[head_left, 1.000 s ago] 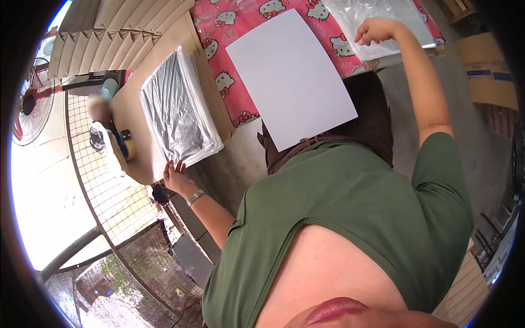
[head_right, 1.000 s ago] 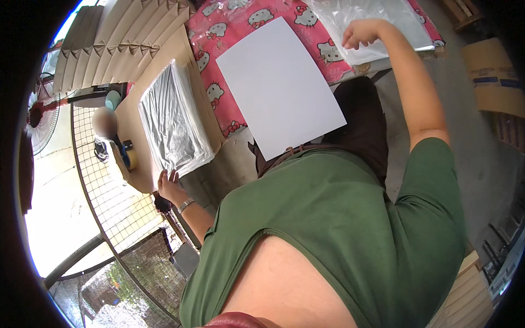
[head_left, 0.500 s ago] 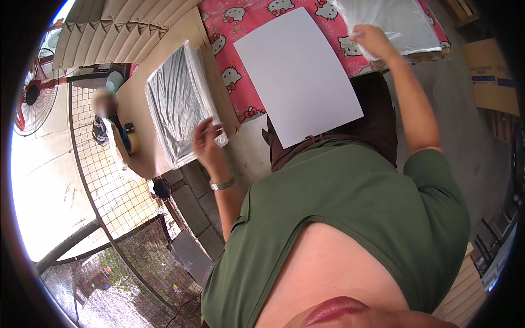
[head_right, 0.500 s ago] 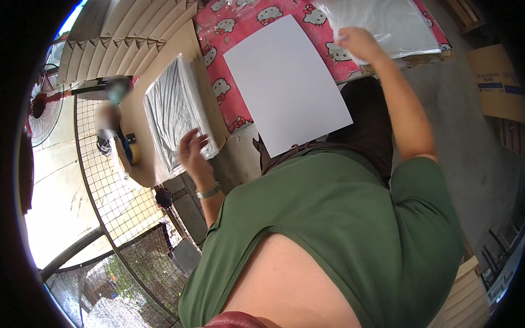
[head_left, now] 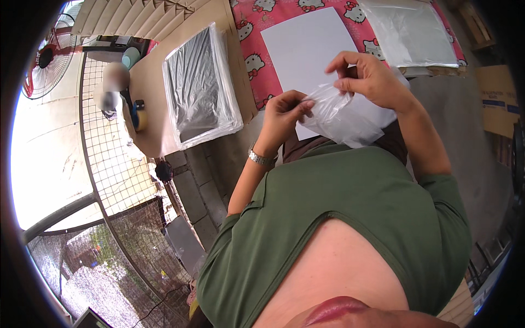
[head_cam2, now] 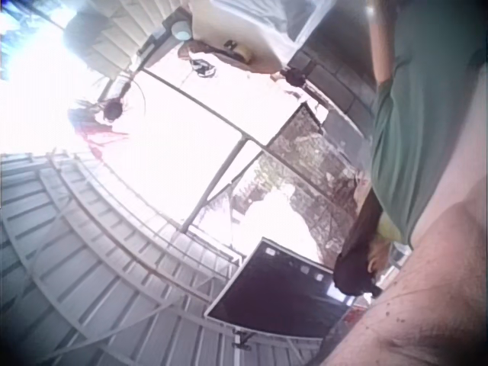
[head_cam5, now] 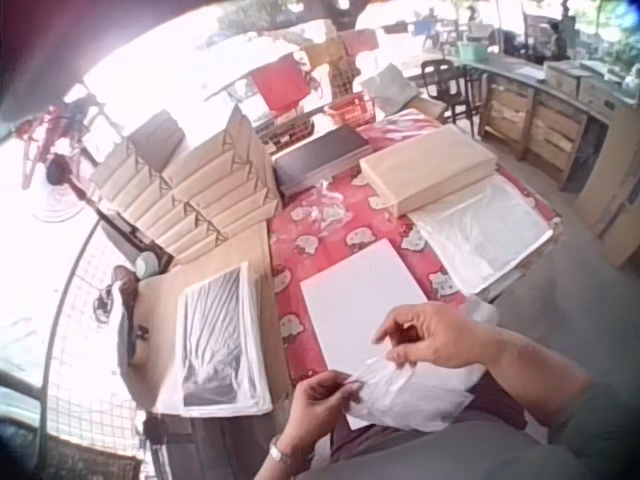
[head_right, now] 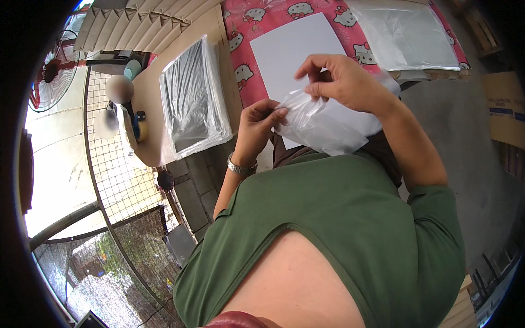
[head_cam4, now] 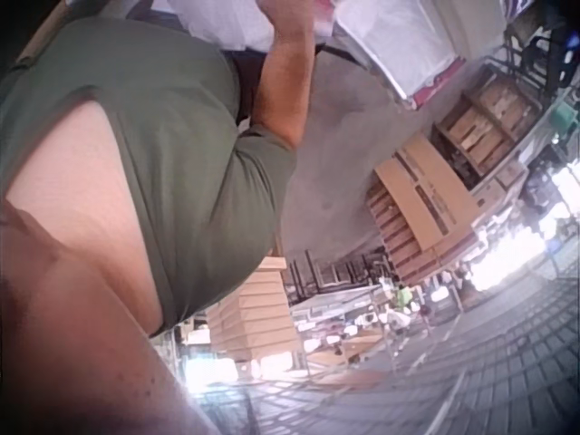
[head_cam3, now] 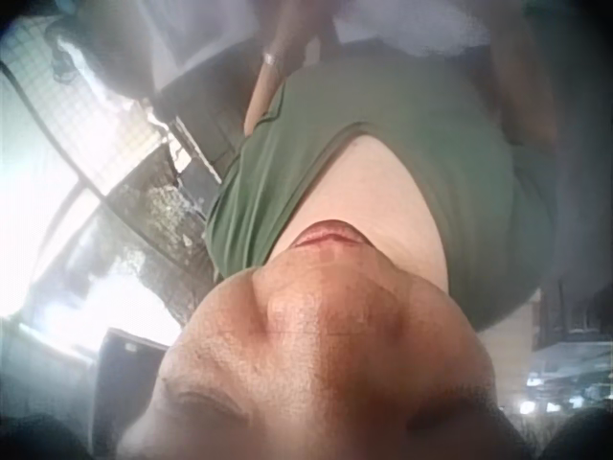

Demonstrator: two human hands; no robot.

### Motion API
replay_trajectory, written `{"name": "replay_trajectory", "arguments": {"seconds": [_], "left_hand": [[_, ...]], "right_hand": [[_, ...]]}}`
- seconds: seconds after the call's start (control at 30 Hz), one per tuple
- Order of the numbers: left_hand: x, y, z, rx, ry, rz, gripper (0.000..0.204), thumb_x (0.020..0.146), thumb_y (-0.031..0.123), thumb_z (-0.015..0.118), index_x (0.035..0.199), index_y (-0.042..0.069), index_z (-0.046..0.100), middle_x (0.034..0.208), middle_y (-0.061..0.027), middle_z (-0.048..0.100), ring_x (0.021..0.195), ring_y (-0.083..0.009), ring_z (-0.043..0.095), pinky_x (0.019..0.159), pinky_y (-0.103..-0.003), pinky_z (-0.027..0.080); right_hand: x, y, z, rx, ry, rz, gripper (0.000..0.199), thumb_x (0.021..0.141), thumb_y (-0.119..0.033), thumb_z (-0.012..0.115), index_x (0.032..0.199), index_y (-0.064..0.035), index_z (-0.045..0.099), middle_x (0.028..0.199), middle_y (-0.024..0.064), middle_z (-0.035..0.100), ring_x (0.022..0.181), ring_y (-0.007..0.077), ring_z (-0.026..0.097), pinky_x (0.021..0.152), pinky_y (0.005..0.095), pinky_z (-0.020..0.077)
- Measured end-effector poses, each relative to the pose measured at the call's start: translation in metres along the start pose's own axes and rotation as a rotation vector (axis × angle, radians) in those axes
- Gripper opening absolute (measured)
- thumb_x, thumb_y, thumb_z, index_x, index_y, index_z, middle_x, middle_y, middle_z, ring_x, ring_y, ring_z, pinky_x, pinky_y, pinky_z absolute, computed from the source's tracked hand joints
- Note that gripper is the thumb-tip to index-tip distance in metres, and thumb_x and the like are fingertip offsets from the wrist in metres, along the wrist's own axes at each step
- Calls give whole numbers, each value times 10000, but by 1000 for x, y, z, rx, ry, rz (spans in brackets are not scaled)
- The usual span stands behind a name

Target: The person places flat white sheets and dark rectangular items into plastic sleeves one at a time, smoothing the plastic over the items and stacking them on a table.

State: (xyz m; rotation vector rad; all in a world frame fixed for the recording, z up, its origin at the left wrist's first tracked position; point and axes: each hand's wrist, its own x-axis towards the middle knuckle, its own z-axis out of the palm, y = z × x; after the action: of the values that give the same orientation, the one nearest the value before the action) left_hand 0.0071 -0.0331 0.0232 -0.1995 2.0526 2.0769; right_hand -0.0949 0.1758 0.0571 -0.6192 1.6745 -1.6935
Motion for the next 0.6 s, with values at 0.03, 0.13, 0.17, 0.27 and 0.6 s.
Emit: {"name": "replay_trajectory", "arguments": {"seconds": [0.03,0.13,0.17,0.27,0.6], "left_hand": [[-3,0,-1,-39,35,11,150,808,68,648,919,-13,590,760,-13,614,718,-75,570,668,-207,443],[-10,-6,1,-123,73,67,119,801,26,631,865,24,531,813,-29,615,761,-94,581,707,-214,446],[-11,-8,1,-126,88,78,130,797,12,626,868,30,518,826,-33,615,773,-99,583,719,-218,447],[-13,-10,6,-340,70,98,184,784,-28,610,897,40,482,872,-47,609,799,-111,583,756,-231,452],[-1,1,11,-435,247,226,220,779,-53,616,934,25,481,871,-83,616,771,-138,602,710,-281,501]], "right_hand": [[1,2,6,54,79,-8,193,814,-47,602,994,7,559,808,15,536,771,71,519,697,207,428],[6,19,21,148,76,15,198,828,-78,614,992,20,565,810,14,550,733,58,510,681,198,426],[9,24,24,170,30,30,196,827,-84,619,983,25,570,807,14,555,719,57,508,675,198,425],[13,20,26,11,-1,42,125,845,-101,601,909,5,595,762,-6,561,698,49,495,651,203,418],[7,17,20,-194,-6,-60,123,860,-118,582,835,2,575,709,-30,535,677,39,445,628,201,383]]}}
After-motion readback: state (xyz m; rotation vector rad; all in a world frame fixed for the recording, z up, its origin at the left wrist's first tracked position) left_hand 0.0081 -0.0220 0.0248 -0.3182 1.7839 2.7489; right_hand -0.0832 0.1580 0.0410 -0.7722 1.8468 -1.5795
